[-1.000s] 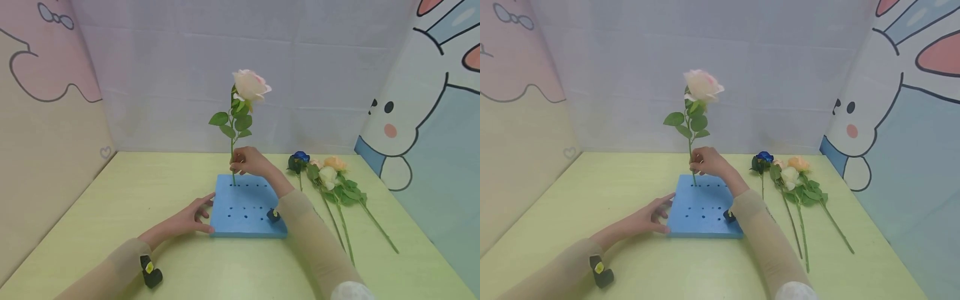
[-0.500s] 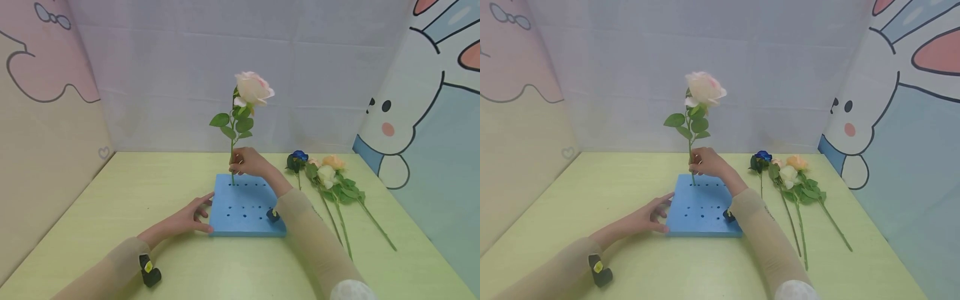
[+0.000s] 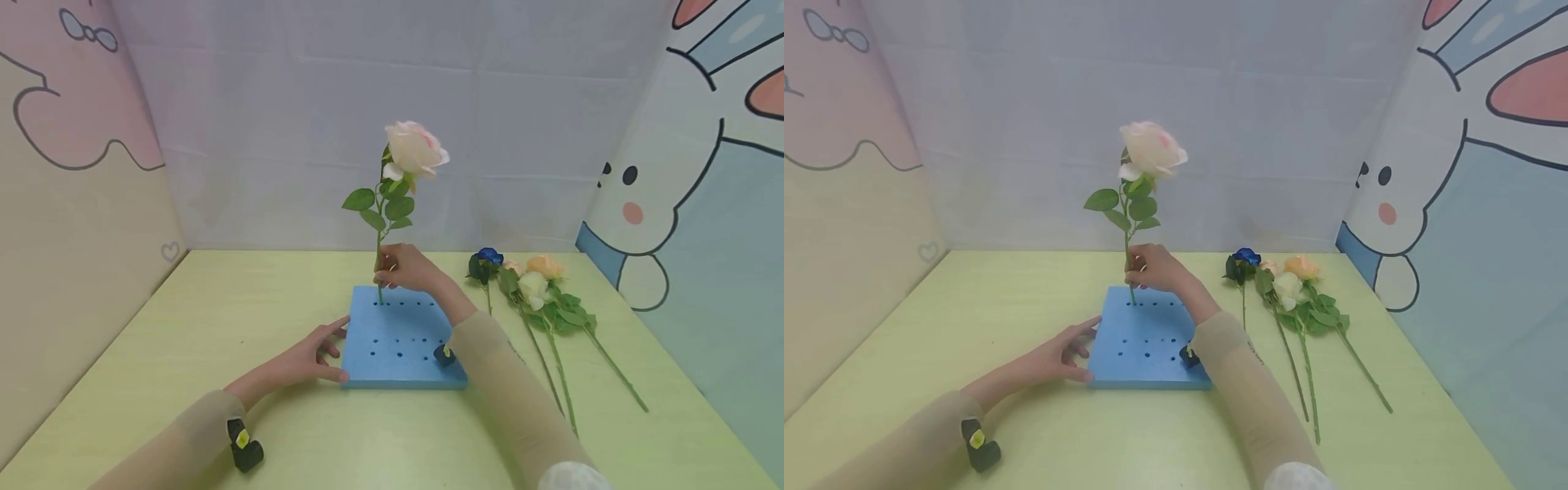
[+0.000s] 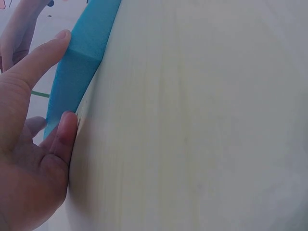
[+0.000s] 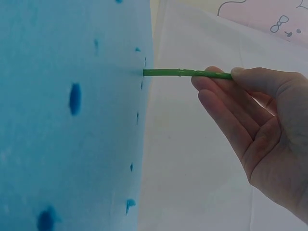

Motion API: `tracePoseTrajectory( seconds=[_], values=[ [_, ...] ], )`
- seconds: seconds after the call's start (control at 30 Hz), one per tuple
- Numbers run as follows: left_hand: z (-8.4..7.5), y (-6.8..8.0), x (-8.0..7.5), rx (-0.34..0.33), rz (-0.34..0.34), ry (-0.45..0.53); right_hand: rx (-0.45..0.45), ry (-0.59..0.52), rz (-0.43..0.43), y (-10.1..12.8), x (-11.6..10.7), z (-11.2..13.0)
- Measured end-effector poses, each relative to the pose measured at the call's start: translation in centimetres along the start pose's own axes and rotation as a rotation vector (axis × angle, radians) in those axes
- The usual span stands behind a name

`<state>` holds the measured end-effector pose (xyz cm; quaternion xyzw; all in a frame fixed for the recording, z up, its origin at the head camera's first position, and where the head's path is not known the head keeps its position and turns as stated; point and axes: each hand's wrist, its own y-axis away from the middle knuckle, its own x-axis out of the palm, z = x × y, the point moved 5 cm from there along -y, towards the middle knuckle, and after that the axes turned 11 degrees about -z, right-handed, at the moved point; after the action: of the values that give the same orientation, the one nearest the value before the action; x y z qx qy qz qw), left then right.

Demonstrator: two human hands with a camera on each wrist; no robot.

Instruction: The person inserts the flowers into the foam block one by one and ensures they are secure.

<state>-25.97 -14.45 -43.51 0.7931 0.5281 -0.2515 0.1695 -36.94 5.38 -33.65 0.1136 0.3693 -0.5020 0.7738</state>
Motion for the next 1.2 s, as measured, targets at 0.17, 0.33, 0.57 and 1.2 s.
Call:
tracePoseTrajectory(
  seconds=[0.17,0.33,0.57,1.2],
  values=[
    [0.0,0.0,0.0,0.001,-0.003,0.004,0.002,-0.009,0.003,0.0,0.0,0.0],
    [-0.1,0.2,0.1,-0.002,-0.004,0.013,0.013,-0.019,0.005,0.0,0.0,-0.1],
    [-0.4,0.3,-0.1,0.012,-0.007,0.011,0.016,-0.014,0.0,-0.1,0.0,-0.1],
    [-0.2,0.4,0.1,0.006,-0.005,0.012,-0.052,0.003,-0.078,1.2,-1.5,0.2]
  ],
)
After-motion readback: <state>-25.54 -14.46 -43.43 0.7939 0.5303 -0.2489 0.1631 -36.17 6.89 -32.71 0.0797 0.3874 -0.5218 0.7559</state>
